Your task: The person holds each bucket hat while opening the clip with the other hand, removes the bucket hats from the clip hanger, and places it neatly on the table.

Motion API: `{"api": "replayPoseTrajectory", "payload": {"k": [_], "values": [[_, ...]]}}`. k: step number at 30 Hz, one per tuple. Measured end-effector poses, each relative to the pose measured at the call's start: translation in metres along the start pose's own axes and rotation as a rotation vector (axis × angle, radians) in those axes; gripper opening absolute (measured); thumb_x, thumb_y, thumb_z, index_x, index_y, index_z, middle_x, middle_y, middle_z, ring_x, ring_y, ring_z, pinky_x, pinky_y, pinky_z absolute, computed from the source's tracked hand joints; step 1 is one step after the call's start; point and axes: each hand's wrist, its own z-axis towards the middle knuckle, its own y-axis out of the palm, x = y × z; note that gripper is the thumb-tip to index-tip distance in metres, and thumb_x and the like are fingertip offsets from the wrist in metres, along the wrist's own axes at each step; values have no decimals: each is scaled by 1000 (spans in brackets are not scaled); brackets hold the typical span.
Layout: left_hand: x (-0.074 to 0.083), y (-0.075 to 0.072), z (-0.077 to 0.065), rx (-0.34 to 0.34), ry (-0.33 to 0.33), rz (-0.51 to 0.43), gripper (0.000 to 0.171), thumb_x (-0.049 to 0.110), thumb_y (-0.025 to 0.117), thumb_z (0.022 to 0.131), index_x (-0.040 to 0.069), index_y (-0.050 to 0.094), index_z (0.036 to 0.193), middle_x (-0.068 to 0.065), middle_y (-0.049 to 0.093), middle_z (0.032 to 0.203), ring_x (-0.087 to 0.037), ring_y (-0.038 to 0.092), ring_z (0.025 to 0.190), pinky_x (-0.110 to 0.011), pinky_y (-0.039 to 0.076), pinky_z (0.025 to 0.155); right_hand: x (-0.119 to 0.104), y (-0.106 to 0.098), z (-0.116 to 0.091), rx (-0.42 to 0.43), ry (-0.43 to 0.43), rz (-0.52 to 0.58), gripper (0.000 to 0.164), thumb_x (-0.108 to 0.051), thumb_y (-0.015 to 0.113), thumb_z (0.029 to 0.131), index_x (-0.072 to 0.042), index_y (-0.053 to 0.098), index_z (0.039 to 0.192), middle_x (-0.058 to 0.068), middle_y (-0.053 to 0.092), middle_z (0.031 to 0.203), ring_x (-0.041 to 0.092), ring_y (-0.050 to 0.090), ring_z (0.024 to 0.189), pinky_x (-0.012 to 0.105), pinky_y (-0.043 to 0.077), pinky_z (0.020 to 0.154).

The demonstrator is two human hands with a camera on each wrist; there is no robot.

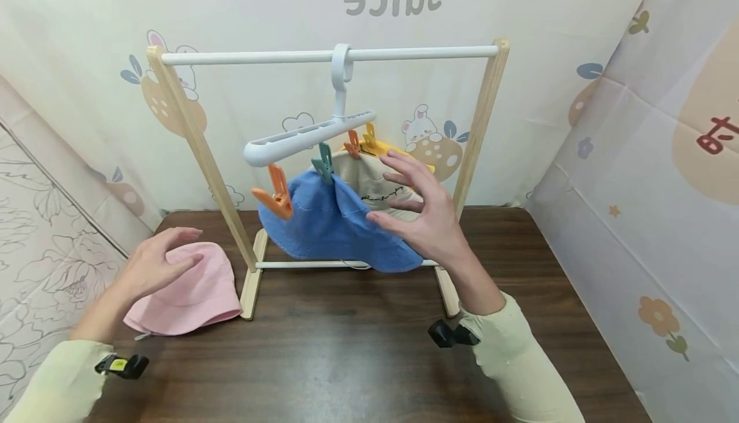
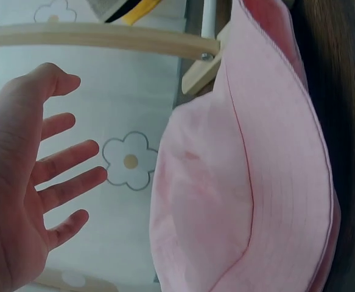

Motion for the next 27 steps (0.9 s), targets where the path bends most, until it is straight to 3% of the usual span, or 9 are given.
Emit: {"api": "replayPoseTrajectory", "payload": {"k": [9, 19, 27], "values": [[20, 0, 3, 19, 10, -29, 43, 24, 84, 96, 14, 74, 136, -13, 84, 128, -42, 77, 122, -59, 55, 96, -5, 0, 2, -5, 76, 0, 81, 6, 86, 92, -15, 57, 164, 5, 56, 169, 7, 75, 131, 23, 66, 94], [41, 2, 4, 55, 38, -70, 42, 20, 85, 95, 14, 75, 135, -12, 86, 124, -39, 79, 120, -57, 55, 97, -6, 2, 6, 8, 144, 23, 71, 2, 84, 96, -11, 59, 161, 14, 60, 166, 9, 77, 125, 21, 65, 94], [56, 4, 5, 146, 94, -100, 43, 14, 89, 90, 12, 76, 132, -9, 86, 122, -33, 81, 111, -34, 53, 93, -8, 3, 7, 21, 182, 32, 68, -2, 83, 98, -10, 59, 161, 14, 61, 163, 15, 76, 126, 22, 65, 94]]}}
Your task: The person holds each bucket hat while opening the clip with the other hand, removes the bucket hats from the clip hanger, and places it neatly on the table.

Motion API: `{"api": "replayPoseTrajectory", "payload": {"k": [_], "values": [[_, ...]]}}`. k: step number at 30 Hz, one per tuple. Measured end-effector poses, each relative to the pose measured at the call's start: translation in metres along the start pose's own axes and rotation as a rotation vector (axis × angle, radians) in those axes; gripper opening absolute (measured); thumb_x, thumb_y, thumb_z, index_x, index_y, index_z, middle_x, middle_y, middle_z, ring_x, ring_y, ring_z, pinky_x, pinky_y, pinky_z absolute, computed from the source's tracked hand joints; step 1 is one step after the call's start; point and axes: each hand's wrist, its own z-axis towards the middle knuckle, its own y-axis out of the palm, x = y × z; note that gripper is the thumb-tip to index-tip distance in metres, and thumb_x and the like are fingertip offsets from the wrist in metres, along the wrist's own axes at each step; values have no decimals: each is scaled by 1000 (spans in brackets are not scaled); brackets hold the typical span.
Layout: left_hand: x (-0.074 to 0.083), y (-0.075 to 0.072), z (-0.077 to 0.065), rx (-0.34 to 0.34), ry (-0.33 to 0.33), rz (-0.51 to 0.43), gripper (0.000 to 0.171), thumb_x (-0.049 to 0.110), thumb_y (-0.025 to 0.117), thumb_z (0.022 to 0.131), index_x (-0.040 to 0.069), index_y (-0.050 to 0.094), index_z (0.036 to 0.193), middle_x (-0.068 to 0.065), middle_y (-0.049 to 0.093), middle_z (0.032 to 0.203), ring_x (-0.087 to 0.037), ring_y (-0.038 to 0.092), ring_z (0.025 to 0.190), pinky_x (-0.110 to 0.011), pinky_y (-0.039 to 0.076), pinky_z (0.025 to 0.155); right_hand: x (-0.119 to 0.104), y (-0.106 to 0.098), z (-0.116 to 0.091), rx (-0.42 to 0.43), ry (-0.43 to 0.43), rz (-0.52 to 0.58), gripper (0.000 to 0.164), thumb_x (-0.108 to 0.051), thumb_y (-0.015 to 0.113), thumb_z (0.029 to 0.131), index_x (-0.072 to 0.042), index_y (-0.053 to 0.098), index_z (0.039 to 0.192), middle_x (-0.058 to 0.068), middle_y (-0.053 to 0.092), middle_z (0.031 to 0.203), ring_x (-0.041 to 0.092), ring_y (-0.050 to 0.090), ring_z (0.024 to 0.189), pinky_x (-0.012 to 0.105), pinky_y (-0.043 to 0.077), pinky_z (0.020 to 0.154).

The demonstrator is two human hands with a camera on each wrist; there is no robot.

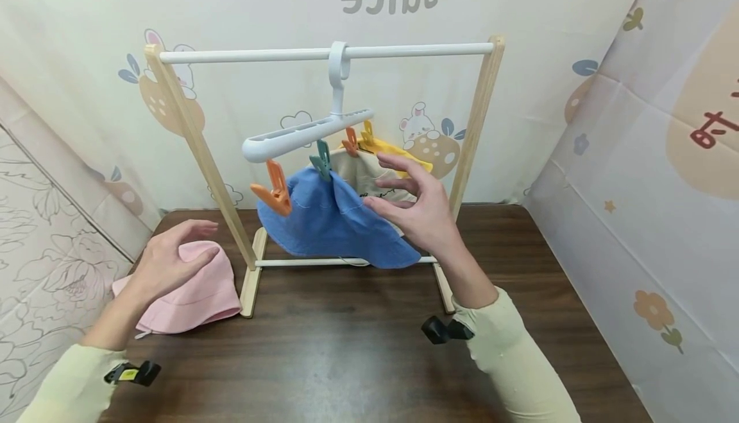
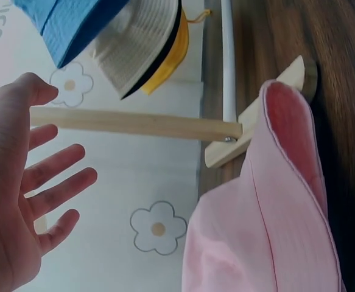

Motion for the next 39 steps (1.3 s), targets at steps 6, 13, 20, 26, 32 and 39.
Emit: {"api": "replayPoseTrajectory", "payload": {"k": [6, 13, 20, 26, 32, 39], "values": [[7, 4, 3, 18, 15, -41, 44, 13, 87, 91, 11, 76, 133, -10, 85, 124, -34, 80, 111, -27, 52, 93, 0, 2, 1, -5, 11, 14, 68, -2, 83, 99, -12, 59, 162, 11, 61, 163, 18, 76, 127, 22, 66, 95], [10, 8, 5, 16, 26, -53, 48, 13, 87, 91, 9, 74, 136, -11, 83, 126, -34, 79, 112, -39, 56, 92, 2, 5, 2, -19, 15, 45, 67, 0, 81, 100, -10, 58, 162, 12, 59, 164, 19, 75, 130, 23, 66, 95], [15, 10, 10, 49, 54, -95, 48, 9, 88, 88, 11, 76, 135, -8, 82, 116, -29, 78, 102, -15, 51, 91, 3, 8, 3, -31, 22, 64, 66, 1, 80, 100, -9, 58, 161, 13, 59, 164, 26, 75, 132, 24, 66, 96], [21, 12, 13, 55, 81, -123, 50, 7, 89, 86, 9, 76, 135, -6, 82, 119, -28, 77, 104, -4, 44, 92, 2, 10, 5, -32, 21, 60, 65, -1, 80, 100, -9, 59, 160, 13, 60, 163, 21, 75, 131, 24, 66, 97], [26, 14, 15, 49, 76, -136, 50, 8, 89, 87, 11, 76, 134, -7, 81, 120, -19, 75, 103, -4, 45, 92, 1, 12, 7, -23, 14, 39, 63, -3, 81, 100, -10, 61, 159, 10, 64, 160, 27, 74, 135, 23, 65, 99], [33, 15, 19, 50, 103, -156, 50, 8, 89, 88, 12, 76, 135, -10, 81, 122, -24, 76, 101, -4, 46, 92, 2, 13, 9, -28, 3, 58, 62, -2, 81, 99, -10, 63, 158, 17, 63, 162, 22, 75, 134, 23, 64, 102]]}}
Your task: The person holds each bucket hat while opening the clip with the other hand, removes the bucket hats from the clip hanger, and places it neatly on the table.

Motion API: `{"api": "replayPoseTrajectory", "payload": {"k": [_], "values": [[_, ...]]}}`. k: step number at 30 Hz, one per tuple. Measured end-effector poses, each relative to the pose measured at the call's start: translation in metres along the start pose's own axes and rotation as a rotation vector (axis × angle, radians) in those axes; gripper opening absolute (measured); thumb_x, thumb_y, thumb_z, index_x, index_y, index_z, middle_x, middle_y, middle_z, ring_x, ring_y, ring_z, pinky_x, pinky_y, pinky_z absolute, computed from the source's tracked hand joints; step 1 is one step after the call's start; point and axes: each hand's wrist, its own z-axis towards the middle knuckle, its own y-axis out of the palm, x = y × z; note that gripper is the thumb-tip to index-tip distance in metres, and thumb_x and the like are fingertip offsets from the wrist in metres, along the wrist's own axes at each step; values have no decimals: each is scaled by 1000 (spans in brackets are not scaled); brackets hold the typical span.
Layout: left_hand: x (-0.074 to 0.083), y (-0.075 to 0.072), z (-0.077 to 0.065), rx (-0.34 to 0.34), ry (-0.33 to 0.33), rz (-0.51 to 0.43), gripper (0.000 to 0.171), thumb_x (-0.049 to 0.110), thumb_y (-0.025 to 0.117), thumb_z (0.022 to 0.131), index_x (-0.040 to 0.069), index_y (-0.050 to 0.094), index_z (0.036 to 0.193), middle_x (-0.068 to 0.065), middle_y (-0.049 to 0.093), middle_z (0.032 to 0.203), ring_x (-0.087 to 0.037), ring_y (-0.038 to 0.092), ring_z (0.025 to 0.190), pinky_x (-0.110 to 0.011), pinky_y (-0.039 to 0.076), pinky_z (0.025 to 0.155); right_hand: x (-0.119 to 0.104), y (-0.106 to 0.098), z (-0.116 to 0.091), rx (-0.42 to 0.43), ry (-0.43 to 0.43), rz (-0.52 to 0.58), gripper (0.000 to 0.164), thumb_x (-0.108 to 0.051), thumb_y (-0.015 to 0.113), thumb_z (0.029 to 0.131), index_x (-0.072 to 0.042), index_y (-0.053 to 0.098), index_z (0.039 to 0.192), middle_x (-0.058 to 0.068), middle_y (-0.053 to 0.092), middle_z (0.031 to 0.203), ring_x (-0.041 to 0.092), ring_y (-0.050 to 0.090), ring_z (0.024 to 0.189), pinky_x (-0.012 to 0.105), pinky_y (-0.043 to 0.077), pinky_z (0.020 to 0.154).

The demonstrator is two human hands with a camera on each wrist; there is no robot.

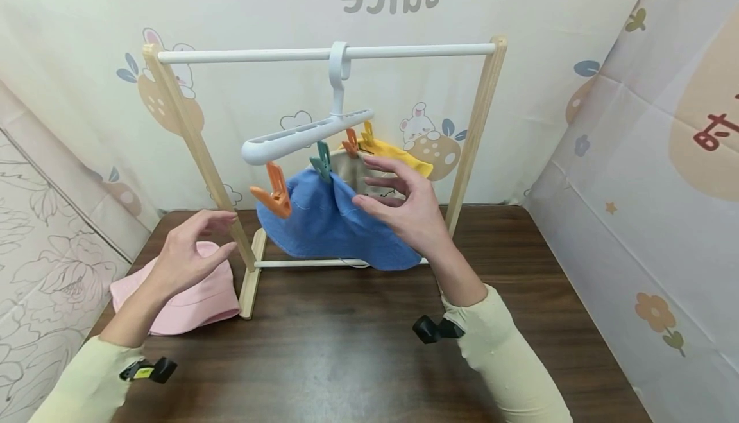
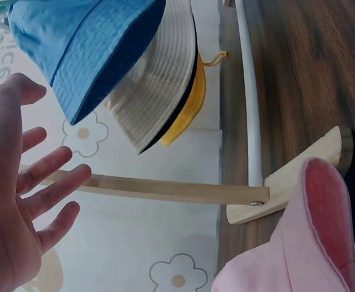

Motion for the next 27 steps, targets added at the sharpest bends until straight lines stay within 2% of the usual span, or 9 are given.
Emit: {"api": "replayPoseTrajectory", "payload": {"k": [7, 15, 20, 23, 27], "values": [[6, 2, 3, -8, 21, -10, 50, 8, 88, 88, 11, 75, 136, -10, 80, 117, -29, 73, 99, -7, 46, 93, -1, 2, 0, -2, 4, -2, 62, -3, 82, 99, -10, 63, 158, 16, 63, 161, 27, 76, 134, 23, 64, 102], [15, 5, 9, -14, 33, -24, 50, 9, 88, 89, 10, 74, 137, -9, 79, 130, -30, 73, 117, -10, 46, 96, -4, 3, 2, 8, 3, -22, 61, -6, 83, 99, -11, 64, 157, 7, 67, 157, 28, 76, 133, 23, 64, 101], [21, 7, 15, -17, 43, -34, 48, 10, 88, 90, 8, 73, 136, -11, 79, 129, -30, 72, 118, -12, 46, 93, -6, 6, 3, 0, 4, -7, 62, -4, 84, 99, -8, 63, 157, 15, 66, 157, 39, 74, 134, 22, 64, 102], [24, 9, 18, -18, 46, -28, 48, 13, 88, 91, 7, 73, 136, -12, 78, 128, -29, 72, 117, -18, 48, 90, -7, 8, 4, -5, -3, 5, 62, -2, 83, 98, -5, 62, 157, 22, 65, 156, 45, 73, 135, 22, 64, 101], [29, 10, 22, -23, 55, -32, 48, 14, 87, 91, 5, 73, 136, -13, 78, 128, -31, 73, 118, -36, 55, 88, -8, 9, 4, -4, -2, 2, 62, -3, 84, 99, -7, 63, 157, 24, 66, 155, 43, 74, 135, 22, 64, 101]]}}
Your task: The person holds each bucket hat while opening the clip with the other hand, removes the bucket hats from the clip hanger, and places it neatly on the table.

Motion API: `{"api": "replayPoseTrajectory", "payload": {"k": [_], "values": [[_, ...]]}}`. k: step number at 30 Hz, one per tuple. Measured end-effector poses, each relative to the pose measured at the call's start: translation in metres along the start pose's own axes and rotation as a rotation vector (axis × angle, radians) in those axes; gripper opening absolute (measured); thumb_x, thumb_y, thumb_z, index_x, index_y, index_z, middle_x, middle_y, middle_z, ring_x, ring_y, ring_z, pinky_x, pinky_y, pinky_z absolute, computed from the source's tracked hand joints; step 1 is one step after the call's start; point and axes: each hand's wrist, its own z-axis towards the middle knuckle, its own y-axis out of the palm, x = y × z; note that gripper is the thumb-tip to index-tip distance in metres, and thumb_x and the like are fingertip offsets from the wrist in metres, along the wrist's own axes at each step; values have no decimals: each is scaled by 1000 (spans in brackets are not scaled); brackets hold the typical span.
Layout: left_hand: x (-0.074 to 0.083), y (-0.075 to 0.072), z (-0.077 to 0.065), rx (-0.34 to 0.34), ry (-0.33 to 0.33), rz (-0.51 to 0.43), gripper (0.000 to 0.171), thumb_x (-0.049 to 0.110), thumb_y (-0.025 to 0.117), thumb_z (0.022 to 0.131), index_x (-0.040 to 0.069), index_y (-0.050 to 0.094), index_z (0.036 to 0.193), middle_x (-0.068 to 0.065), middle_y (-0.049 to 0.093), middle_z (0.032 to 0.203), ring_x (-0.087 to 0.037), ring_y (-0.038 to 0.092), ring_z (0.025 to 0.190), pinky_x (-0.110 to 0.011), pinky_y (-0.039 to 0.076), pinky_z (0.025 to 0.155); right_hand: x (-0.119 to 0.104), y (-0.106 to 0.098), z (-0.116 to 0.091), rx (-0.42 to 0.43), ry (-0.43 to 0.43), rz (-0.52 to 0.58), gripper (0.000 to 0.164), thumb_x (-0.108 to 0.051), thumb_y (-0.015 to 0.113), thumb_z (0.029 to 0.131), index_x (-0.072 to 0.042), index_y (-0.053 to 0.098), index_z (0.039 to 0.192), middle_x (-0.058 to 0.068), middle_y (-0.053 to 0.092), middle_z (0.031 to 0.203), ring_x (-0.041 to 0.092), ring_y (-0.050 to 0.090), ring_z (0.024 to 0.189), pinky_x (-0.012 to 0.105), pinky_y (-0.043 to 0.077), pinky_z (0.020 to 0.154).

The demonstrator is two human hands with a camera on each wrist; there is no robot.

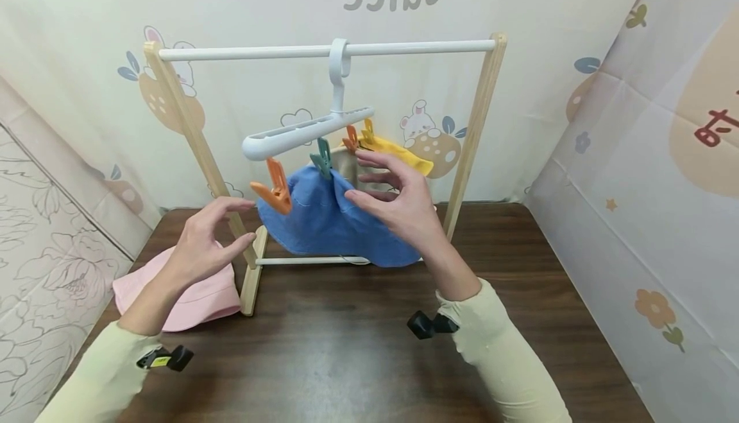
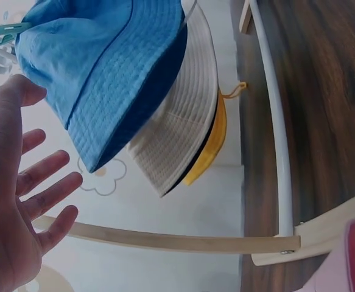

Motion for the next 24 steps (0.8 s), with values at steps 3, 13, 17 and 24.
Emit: {"api": "replayPoseTrajectory", "payload": {"k": [3, 13, 17, 24], "values": [[2, 2, 4, 1, 12, -7, 49, 14, 88, 90, 5, 73, 136, -13, 79, 129, -33, 74, 119, -47, 57, 89, -1, 1, 1, 0, 3, -4, 61, -4, 84, 99, -9, 64, 156, 24, 66, 155, 41, 74, 134, 22, 64, 101], [9, 7, 13, 5, 37, -53, 52, 14, 89, 89, 5, 73, 138, -14, 79, 134, -34, 73, 129, -31, 52, 114, -2, 5, 5, -16, -12, -14, 61, -4, 85, 97, -9, 66, 155, 23, 67, 153, 22, 77, 124, 23, 65, 99], [12, 9, 16, 4, 43, -58, 53, 14, 89, 90, 5, 73, 139, -14, 79, 135, -35, 73, 130, -32, 52, 115, -3, 6, 5, -24, -24, -26, 61, -3, 85, 97, -8, 66, 155, 21, 69, 151, 20, 77, 122, 23, 66, 98], [18, 11, 24, 17, 66, -79, 55, 16, 89, 90, 6, 72, 141, -14, 78, 139, -35, 73, 132, -34, 53, 116, -3, 8, 6, -27, -38, -18, 62, -1, 85, 96, -7, 66, 154, 21, 70, 148, 19, 76, 122, 23, 66, 98]]}}
